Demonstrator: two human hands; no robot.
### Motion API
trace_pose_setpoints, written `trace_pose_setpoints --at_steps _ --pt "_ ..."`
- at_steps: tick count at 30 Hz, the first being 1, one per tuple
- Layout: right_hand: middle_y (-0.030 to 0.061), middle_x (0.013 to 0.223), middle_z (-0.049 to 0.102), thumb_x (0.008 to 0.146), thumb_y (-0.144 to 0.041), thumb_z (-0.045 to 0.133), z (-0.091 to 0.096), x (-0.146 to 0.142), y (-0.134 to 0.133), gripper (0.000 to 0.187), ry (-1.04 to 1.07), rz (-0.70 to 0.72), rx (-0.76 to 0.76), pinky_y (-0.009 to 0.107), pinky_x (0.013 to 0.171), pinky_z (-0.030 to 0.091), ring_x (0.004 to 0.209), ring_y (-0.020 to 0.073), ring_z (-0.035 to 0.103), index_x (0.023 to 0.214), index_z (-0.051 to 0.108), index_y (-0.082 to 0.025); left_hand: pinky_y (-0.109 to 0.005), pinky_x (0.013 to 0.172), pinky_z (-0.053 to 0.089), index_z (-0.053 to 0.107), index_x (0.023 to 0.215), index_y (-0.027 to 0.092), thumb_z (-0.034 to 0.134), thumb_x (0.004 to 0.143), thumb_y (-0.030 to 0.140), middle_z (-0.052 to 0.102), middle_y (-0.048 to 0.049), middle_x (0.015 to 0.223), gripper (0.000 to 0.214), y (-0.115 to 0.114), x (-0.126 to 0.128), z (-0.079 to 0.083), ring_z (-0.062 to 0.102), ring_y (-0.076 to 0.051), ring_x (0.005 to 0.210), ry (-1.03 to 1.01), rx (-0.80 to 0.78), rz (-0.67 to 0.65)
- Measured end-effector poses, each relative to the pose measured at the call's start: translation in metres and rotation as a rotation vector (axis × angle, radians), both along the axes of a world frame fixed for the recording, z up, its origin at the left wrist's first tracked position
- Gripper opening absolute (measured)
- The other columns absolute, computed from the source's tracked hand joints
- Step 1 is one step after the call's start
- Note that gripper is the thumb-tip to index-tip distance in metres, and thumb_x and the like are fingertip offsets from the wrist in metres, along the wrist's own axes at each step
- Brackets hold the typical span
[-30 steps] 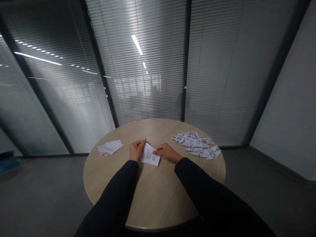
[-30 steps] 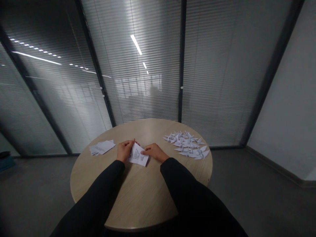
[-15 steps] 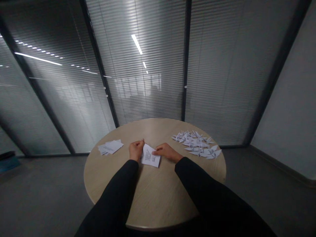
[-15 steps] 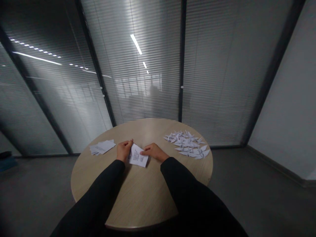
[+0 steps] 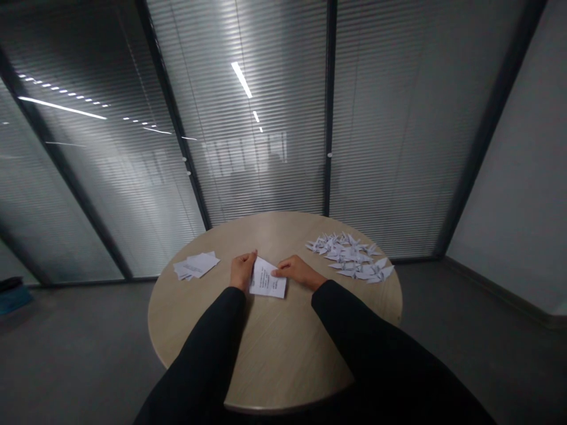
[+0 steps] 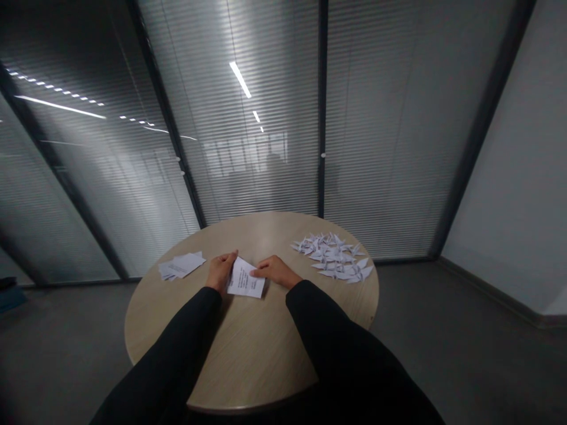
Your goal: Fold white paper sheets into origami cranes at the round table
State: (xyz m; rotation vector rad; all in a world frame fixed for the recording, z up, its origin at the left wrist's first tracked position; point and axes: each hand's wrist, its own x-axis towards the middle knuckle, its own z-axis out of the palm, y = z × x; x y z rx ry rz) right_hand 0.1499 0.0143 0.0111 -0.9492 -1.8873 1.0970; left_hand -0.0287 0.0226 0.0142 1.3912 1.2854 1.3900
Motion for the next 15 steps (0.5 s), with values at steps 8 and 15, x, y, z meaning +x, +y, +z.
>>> trace_pose_setpoints --at_steps 8,15 --pt "0.0043 0.061 0.067 0.062 -0.046 0.067 -0.005 0.001 0.003 0.037 0.004 -0.071 0.005 0.024 0.055 0.038 0.056 0.0138 0.056 0.066 0.069 -0.009 -0.023 0.042 0.039 0.064 0.075 0.011 0.075 0.051 0.05 0.062 -0.0049 0.055 0.048 -0.008 0.005 0.009 0.055 -0.014 0.044 -0.107 -0.098 -0.228" --pt "0.0049 0.063 0.067 0.063 -0.045 0.067 -0.01 0.001 0.007 0.037 0.028 -0.051 0.004 0.024 0.056 0.039 0.058 0.0137 0.056 0.068 0.069 -0.009 -0.024 0.044 0.041 0.06 0.06 0.011 0.08 0.045 0.037 0.062 -0.0049 0.053 0.036 -0.011 0.005 0.011 0.055 -0.014 0.043 -0.062 -0.077 -0.252"
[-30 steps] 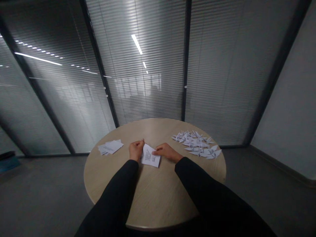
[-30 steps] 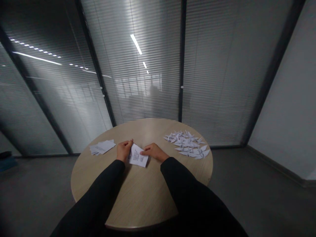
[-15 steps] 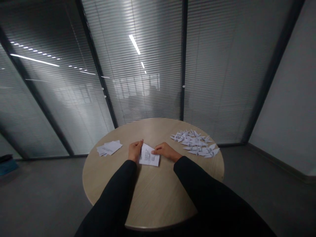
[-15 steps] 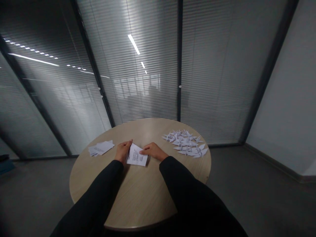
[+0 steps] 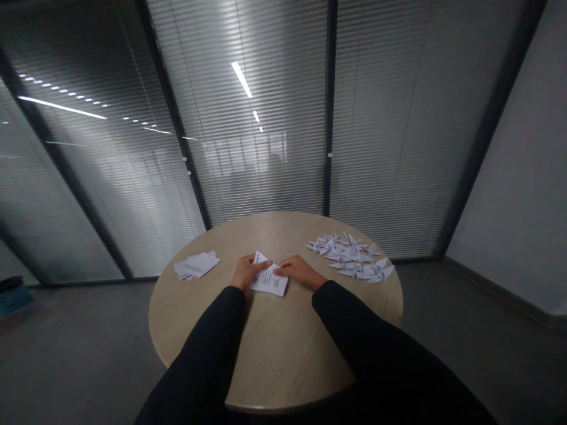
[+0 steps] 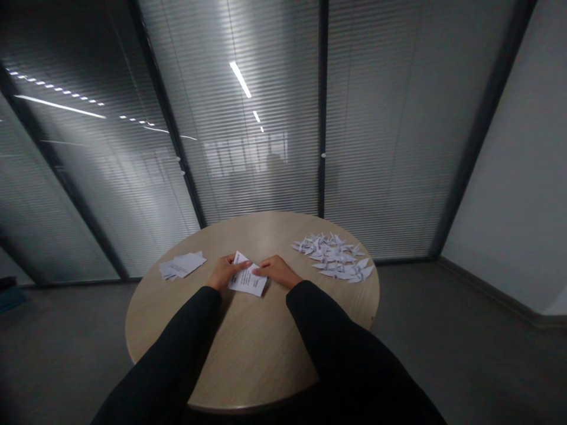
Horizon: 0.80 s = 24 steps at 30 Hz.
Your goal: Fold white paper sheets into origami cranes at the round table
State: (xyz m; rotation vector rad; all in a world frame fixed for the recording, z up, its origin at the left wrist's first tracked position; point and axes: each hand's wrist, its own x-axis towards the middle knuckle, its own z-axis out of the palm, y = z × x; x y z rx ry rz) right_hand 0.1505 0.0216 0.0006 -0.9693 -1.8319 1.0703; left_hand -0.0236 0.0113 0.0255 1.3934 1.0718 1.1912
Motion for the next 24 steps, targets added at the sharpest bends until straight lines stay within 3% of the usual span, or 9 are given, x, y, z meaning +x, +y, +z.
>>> trace_pose_setpoints --at_steps 12,24 --pt "0.0044 0.064 0.065 0.067 -0.049 0.063 0.0 -0.0028 -0.0002 0.039 0.03 0.017 0.059 0.024 0.056 0.039 0.06 0.0145 0.056 0.066 0.066 -0.01 -0.024 0.045 0.043 0.065 0.067 0.012 0.08 0.046 0.034 0.064 -0.0038 0.056 0.034 0.0039 0.0022 -0.0048 0.058 -0.015 0.047 0.003 0.024 -0.008" --pt "0.0044 0.063 0.065 0.065 -0.048 0.064 0.0062 -0.0025 -0.0039 0.038 0.043 0.043 0.023 0.024 0.056 0.04 0.058 0.0141 0.056 0.067 0.067 -0.009 -0.024 0.046 0.042 0.065 0.073 0.01 0.079 0.046 0.033 0.065 -0.0068 0.059 0.038 0.0055 -0.0041 0.0008 0.059 -0.016 0.049 -0.175 0.002 0.133"
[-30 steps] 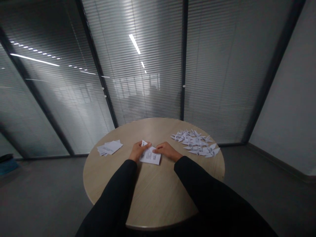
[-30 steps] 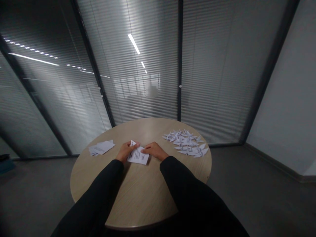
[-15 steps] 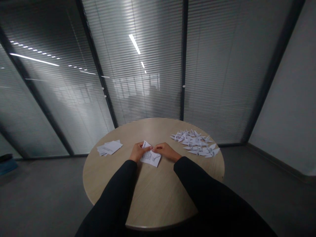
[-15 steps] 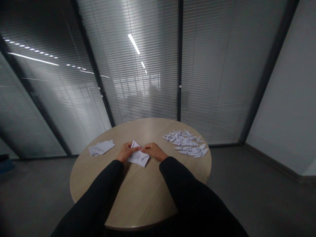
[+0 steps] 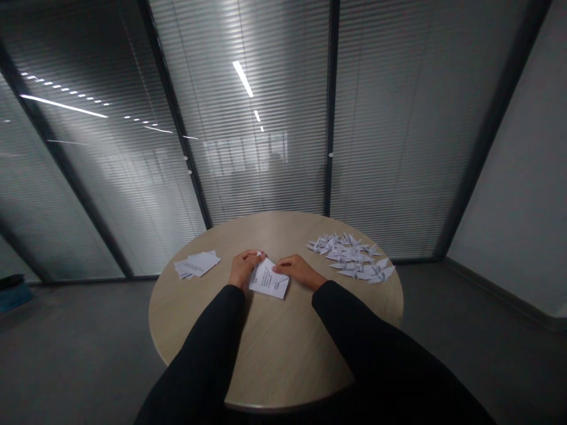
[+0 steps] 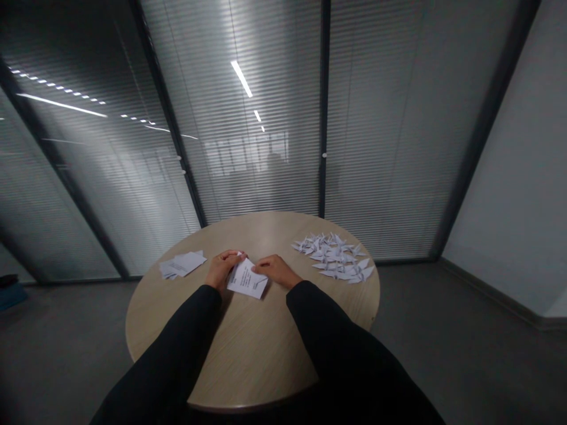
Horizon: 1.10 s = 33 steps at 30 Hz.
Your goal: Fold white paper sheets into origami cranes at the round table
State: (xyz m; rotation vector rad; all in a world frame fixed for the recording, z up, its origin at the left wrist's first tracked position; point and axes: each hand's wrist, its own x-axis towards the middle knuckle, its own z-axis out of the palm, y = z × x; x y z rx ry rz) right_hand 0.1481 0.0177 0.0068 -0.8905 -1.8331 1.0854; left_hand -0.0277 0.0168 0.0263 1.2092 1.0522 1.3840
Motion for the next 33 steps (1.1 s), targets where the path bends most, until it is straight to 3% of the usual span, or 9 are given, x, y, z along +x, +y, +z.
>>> trace_pose_setpoints --at_steps 6,14,19,24,30,33 --pt "0.0035 0.063 0.064 0.068 -0.045 0.062 -0.003 -0.002 0.001 0.035 -0.01 -0.046 0.036 0.023 0.055 0.038 0.059 0.0136 0.055 0.066 0.065 -0.01 -0.025 0.047 0.043 0.065 0.067 0.011 0.078 0.047 0.032 0.066 -0.0066 0.059 0.032 -0.006 0.004 0.002 0.059 -0.015 0.049 0.037 0.023 -0.037" --pt "0.0006 0.061 0.06 0.071 -0.042 0.059 -0.003 -0.002 0.001 0.031 0.031 -0.095 0.097 0.022 0.056 0.038 0.059 0.0119 0.052 0.067 0.064 -0.012 -0.023 0.046 0.043 0.063 0.067 0.012 0.08 0.046 0.032 0.065 -0.0034 0.056 0.033 -0.005 0.016 -0.007 0.058 -0.014 0.047 0.058 0.011 -0.091" --pt "0.0005 0.06 0.059 0.071 -0.038 0.058 -0.002 -0.001 0.003 0.027 0.016 -0.107 0.12 0.022 0.056 0.037 0.058 0.0116 0.051 0.064 0.063 -0.012 -0.024 0.044 0.043 0.059 0.086 0.013 0.079 0.048 0.029 0.066 -0.0043 0.06 0.046 -0.005 0.011 -0.004 0.059 -0.016 0.047 -0.01 -0.023 -0.12" --pt "0.0001 0.058 0.059 0.068 -0.034 0.06 0.001 -0.003 0.0 0.023 0.013 -0.079 0.109 0.023 0.057 0.037 0.057 0.0123 0.052 0.06 0.062 -0.013 -0.024 0.044 0.044 0.05 0.094 0.015 0.078 0.049 0.024 0.065 -0.0024 0.06 0.054 0.004 -0.005 -0.002 0.06 -0.015 0.047 -0.098 0.004 0.008" --pt "0.001 0.055 0.06 0.066 -0.028 0.058 0.003 0.004 -0.003 0.017 -0.009 -0.063 0.096 0.023 0.059 0.04 0.056 0.0126 0.054 0.058 0.061 -0.014 -0.025 0.049 0.047 0.049 0.093 0.017 0.074 0.054 0.018 0.066 -0.0038 0.065 0.046 0.023 -0.032 -0.004 0.062 -0.016 0.053 -0.182 0.002 0.088" --pt "0.0002 0.052 0.058 0.065 -0.024 0.058 0.0 0.009 0.0 0.013 -0.021 -0.117 0.095 0.022 0.056 0.039 0.053 0.0113 0.053 0.056 0.06 -0.014 -0.025 0.054 0.048 0.05 0.086 0.016 0.072 0.055 0.013 0.066 -0.0023 0.065 0.038 0.03 -0.047 -0.004 0.063 -0.014 0.056 -0.304 -0.006 0.282"
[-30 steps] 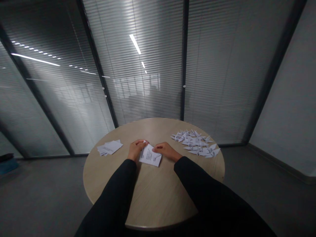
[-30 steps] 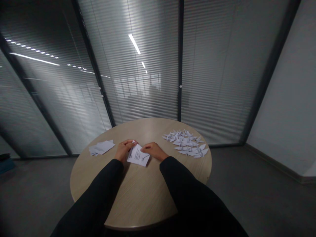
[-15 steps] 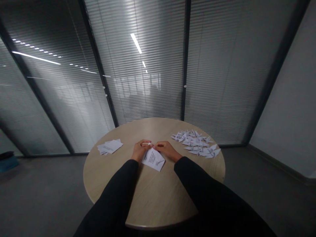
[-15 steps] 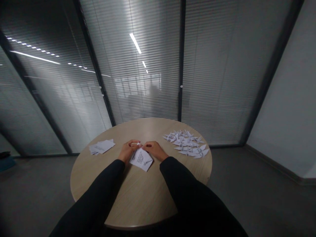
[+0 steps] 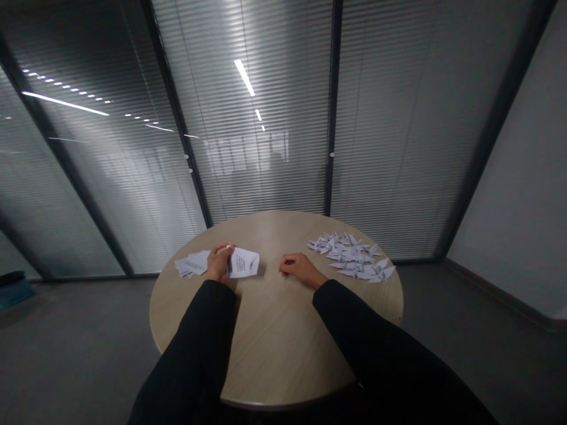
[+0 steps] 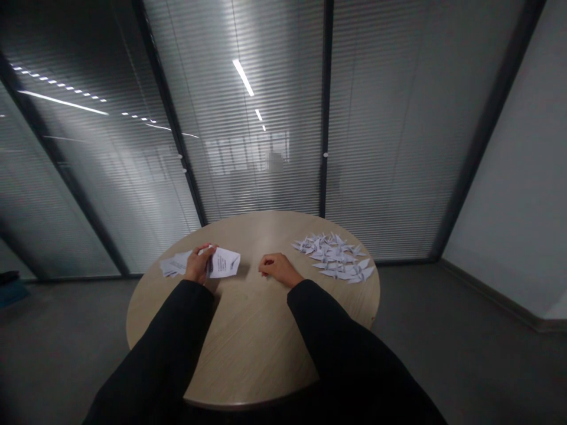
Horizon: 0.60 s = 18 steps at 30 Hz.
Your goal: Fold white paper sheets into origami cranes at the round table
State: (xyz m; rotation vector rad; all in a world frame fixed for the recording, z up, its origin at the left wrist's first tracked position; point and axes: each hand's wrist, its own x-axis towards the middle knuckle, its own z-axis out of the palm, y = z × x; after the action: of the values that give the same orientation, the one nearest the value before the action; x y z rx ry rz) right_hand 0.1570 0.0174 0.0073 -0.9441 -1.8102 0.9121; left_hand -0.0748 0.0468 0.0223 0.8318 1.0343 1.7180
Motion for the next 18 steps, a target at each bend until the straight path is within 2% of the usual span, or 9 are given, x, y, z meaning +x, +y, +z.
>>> trace_pose_setpoints --at_steps 1,3,6,9,13,18 --pt "0.0001 0.052 0.058 0.065 -0.024 0.058 -0.001 0.001 0.001 0.013 0.023 -0.028 -0.007 0.022 0.055 0.039 0.052 0.011 0.053 0.056 0.06 -0.014 -0.025 0.054 0.048 0.05 0.085 0.016 0.072 0.054 0.013 0.065 -0.0018 0.064 0.038 0.0 -0.002 0.0 0.062 -0.014 0.054 -0.003 -0.009 0.024" --pt "0.0004 0.054 0.059 0.066 -0.027 0.058 -0.004 -0.001 0.004 0.015 0.097 -0.062 -0.04 0.022 0.055 0.04 0.053 0.0109 0.053 0.059 0.059 -0.014 -0.024 0.051 0.047 0.051 0.086 0.016 0.074 0.054 0.016 0.065 -0.0023 0.062 0.039 -0.002 0.001 0.001 0.062 -0.014 0.053 0.052 -0.004 -0.015" --pt "0.0012 0.062 0.061 0.071 -0.034 0.057 -0.006 -0.007 0.006 0.02 0.188 -0.062 -0.07 0.023 0.057 0.042 0.057 0.0108 0.055 0.068 0.06 -0.014 -0.022 0.047 0.043 0.052 0.09 0.016 0.076 0.053 0.027 0.065 -0.0014 0.063 0.045 -0.013 0.02 0.002 0.06 -0.013 0.049 0.196 0.068 -0.121" --pt "0.0021 0.073 0.064 0.072 -0.038 0.059 -0.008 -0.014 0.004 0.025 0.221 -0.037 -0.07 0.023 0.06 0.042 0.064 0.012 0.057 0.08 0.062 -0.015 -0.021 0.043 0.04 0.054 0.089 0.016 0.077 0.051 0.033 0.063 0.0007 0.059 0.048 -0.024 0.04 0.003 0.058 -0.013 0.046 0.287 0.081 -0.167" --pt "0.0025 0.068 0.063 0.069 -0.043 0.063 -0.011 -0.017 0.002 0.03 0.177 0.072 -0.069 0.024 0.059 0.042 0.062 0.0137 0.057 0.071 0.062 -0.013 -0.021 0.043 0.04 0.053 0.09 0.016 0.077 0.051 0.037 0.064 -0.0004 0.06 0.049 -0.032 0.051 0.002 0.058 -0.013 0.046 0.329 0.099 -0.246" --pt "0.0025 0.063 0.062 0.068 -0.044 0.062 -0.011 -0.017 0.003 0.032 0.137 0.086 -0.093 0.024 0.054 0.04 0.056 0.014 0.056 0.067 0.062 -0.012 -0.023 0.044 0.042 0.051 0.095 0.016 0.077 0.051 0.035 0.064 -0.0008 0.061 0.055 -0.036 0.054 0.003 0.059 -0.015 0.048 0.324 0.098 -0.227"
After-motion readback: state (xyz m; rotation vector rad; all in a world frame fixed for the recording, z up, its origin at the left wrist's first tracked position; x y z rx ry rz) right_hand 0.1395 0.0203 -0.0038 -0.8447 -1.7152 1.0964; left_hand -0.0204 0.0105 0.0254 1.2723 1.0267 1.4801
